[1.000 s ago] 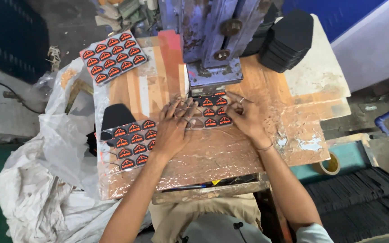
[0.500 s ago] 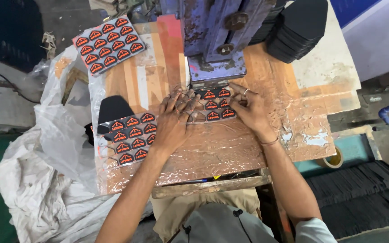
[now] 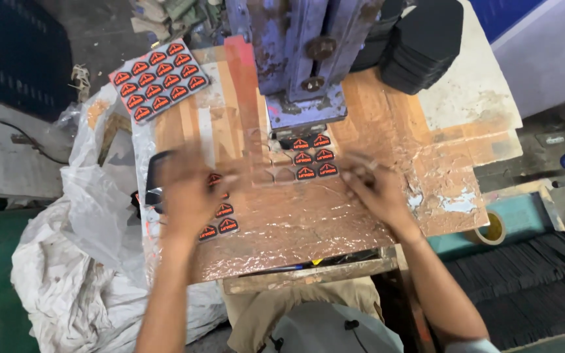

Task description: The person places black insoles under a hydraulic press to imprint a logo. They repeatedly retrieve insoles from a white sack, position them on the press bed, operate the machine, and then remove the finished insoles to place them on a nearby stack.

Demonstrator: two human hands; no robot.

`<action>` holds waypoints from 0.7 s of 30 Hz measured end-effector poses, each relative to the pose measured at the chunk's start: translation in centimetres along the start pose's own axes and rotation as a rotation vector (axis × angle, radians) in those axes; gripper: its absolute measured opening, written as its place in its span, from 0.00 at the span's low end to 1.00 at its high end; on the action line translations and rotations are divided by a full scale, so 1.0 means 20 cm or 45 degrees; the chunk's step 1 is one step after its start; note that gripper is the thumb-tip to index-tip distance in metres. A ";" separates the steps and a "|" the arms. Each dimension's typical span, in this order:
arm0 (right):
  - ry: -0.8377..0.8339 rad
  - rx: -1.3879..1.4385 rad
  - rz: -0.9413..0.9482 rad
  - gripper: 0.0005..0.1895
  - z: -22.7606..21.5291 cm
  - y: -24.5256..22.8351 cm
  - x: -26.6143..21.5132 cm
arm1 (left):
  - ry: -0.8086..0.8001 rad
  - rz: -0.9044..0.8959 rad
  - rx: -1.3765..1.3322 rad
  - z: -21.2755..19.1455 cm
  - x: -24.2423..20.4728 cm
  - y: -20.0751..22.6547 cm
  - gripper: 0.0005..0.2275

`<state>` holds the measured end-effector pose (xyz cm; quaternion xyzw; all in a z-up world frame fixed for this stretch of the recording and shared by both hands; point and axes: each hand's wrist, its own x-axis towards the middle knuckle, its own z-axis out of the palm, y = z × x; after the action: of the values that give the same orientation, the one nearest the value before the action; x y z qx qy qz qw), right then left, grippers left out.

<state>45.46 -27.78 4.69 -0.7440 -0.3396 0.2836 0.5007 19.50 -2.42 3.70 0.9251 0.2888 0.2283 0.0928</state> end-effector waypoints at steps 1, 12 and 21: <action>-0.005 0.005 -0.003 0.23 -0.03 0.04 -0.04 | 0.001 -0.003 0.007 -0.06 -0.05 -0.13 0.24; -0.198 -0.114 -0.466 0.28 0.15 -0.22 -0.30 | -0.129 -0.786 -0.923 -0.44 -0.47 -0.03 0.21; 0.127 -0.598 -0.768 0.09 0.33 -0.16 -0.03 | -0.415 -0.477 -1.152 0.19 0.00 0.27 0.15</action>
<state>39.40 -23.67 5.46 -0.7180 -0.5742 0.0016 0.3934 23.89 -6.92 2.06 0.7485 0.3038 0.1629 0.5666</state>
